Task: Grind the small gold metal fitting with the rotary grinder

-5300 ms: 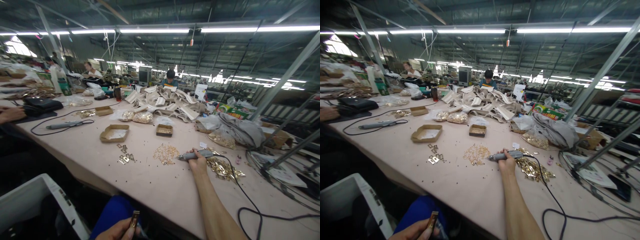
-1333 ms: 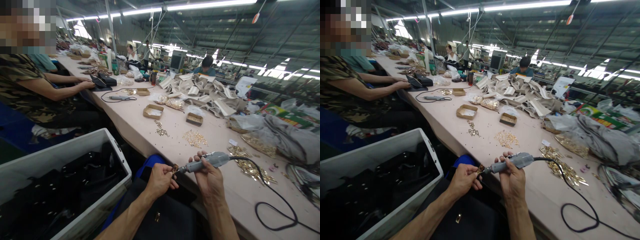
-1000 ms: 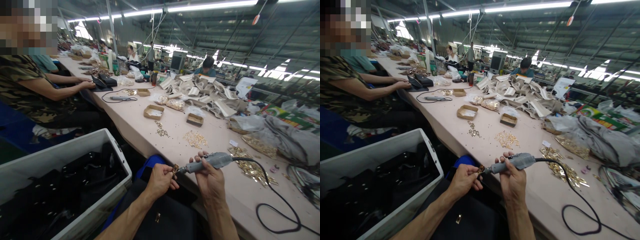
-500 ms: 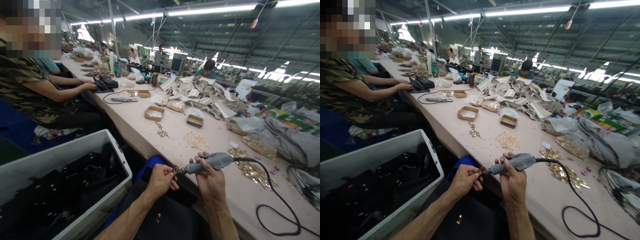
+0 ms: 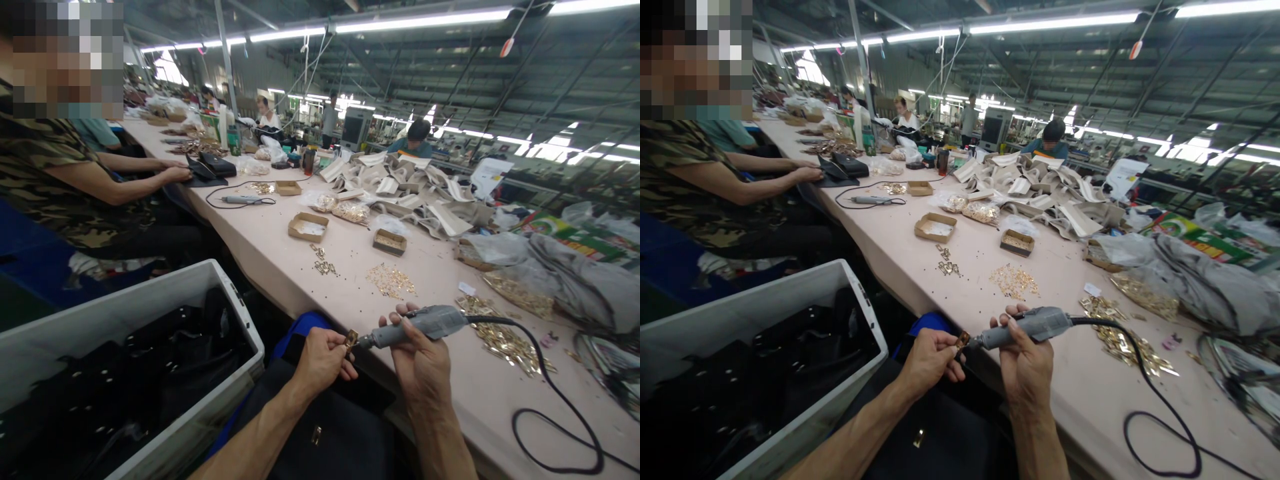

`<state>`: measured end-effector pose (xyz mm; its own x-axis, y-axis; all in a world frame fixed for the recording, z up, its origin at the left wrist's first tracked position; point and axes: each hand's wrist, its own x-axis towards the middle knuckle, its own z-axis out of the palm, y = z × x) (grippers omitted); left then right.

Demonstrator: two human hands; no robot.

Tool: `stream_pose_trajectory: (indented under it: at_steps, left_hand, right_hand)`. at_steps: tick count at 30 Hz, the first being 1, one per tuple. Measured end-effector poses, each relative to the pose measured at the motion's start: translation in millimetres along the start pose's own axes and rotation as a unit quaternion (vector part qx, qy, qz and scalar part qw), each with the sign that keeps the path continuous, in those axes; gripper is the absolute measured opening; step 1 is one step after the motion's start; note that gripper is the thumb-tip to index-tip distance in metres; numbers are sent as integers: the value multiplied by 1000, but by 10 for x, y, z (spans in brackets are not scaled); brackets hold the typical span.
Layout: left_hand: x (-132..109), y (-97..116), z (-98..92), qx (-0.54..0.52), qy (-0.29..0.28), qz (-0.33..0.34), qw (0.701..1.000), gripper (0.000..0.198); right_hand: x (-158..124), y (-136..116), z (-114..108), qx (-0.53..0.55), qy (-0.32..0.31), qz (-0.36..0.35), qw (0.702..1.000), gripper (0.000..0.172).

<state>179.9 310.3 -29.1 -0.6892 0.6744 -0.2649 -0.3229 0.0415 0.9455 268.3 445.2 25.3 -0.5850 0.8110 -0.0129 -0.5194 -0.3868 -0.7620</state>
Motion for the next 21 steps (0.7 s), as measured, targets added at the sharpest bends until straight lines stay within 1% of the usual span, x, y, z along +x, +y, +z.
stream_pose_trajectory:
  at_steps: [4,10,21]
  left_hand:
    - [-6,6,-5,-14,-5,-1,1000,13]
    - [2,-13,-4,-22,-12,3,1000,15]
    - [8,-14,-1,-16,-4,11,1000,17]
  right_hand:
    - [1,0,-10,-6,-1,0,1000,43]
    - [6,-5,-11,4,4,4,1000,42]
    - [-4,-9,-7,-8,0,-4,1000,42]
